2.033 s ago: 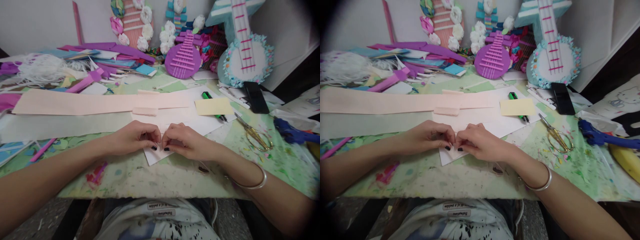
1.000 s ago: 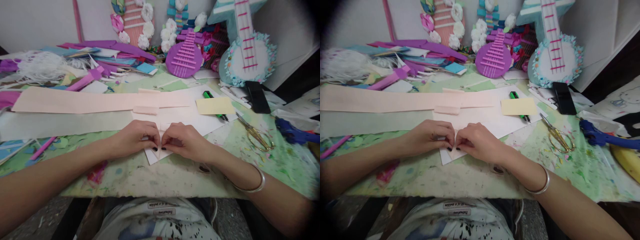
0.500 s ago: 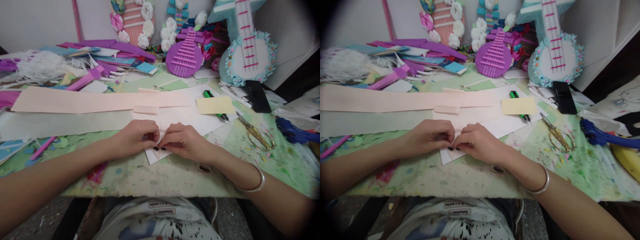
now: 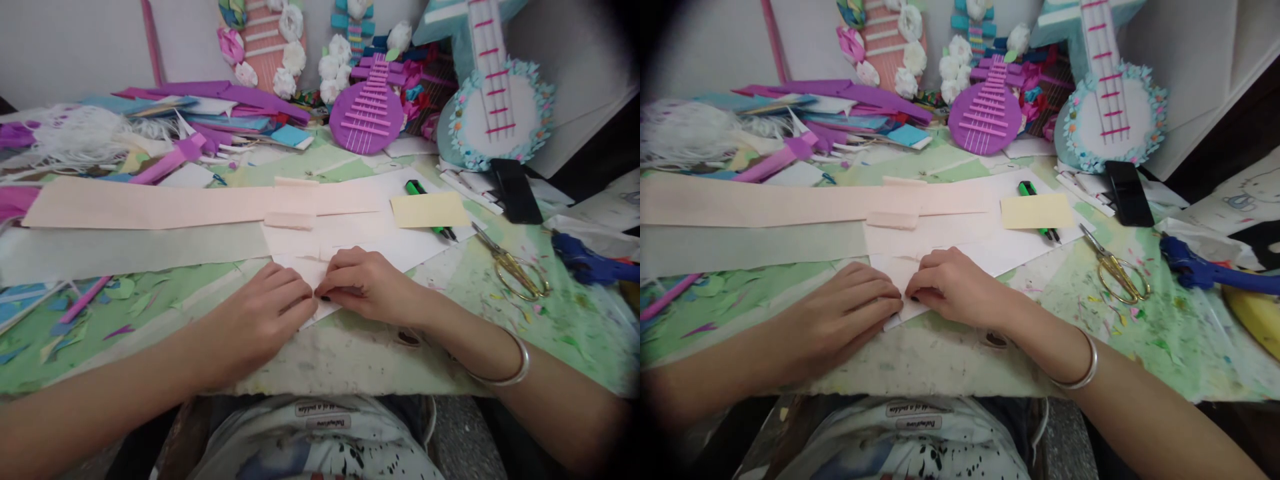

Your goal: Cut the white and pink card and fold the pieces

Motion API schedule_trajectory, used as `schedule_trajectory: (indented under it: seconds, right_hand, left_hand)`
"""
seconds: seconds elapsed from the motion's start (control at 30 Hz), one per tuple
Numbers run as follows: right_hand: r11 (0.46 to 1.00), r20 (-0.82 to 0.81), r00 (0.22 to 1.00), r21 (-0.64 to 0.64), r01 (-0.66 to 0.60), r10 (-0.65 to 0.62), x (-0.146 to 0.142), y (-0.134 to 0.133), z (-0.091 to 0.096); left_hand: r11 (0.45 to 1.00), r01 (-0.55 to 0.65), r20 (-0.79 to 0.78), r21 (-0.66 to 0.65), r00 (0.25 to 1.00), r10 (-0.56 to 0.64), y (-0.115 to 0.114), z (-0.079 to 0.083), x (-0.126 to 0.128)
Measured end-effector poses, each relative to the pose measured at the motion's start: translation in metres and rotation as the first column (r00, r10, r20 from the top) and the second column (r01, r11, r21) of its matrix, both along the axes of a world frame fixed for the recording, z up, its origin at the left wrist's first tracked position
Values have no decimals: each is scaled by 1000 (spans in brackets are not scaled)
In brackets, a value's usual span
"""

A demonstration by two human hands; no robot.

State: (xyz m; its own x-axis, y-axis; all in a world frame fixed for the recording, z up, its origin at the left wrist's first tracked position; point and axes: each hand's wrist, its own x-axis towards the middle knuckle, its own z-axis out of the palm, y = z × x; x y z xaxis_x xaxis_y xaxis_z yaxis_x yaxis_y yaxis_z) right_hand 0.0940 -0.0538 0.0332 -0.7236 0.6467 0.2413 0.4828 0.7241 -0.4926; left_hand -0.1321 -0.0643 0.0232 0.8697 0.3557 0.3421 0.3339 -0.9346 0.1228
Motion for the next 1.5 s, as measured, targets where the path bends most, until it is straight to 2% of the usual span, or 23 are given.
schedule_trajectory:
  seconds: [0.17,0.3,0.47,0.7,0.97,1.1,1.3,1.5]
  right_hand:
    - [1000,3,1000,-11,-5,5,-1,0,2]
    - [999,-17,1000,-33,-11,10,-1,1,1]
    - [999,-20,1000,-53,-7,6,0,1,0]
    - [998,-23,1000,-70,5,-7,-1,1,1]
    - [987,-38,994,-124,100,-106,-2,0,-2]
    - [987,-29,995,-129,96,-100,-3,0,1]
    - [997,-20,999,-73,31,-33,-3,1,0]
    - [989,-24,996,-120,82,-86,-3,0,2]
  left_hand:
    - [991,-102,61,84,993,97,-29,-9,-5]
    - [987,-157,28,33,987,156,-42,-11,-8]
    - [985,-172,16,-20,985,172,-44,-13,-11]
    - [978,-207,30,-7,978,207,-48,-13,-7]
    - [961,-274,-23,-37,962,273,-53,-13,-1]
    - [958,-284,-25,-27,959,283,-55,-15,0]
    - [955,-296,-41,-19,955,295,-55,-18,-1]
    - [960,-279,-32,12,960,279,-55,-17,-2]
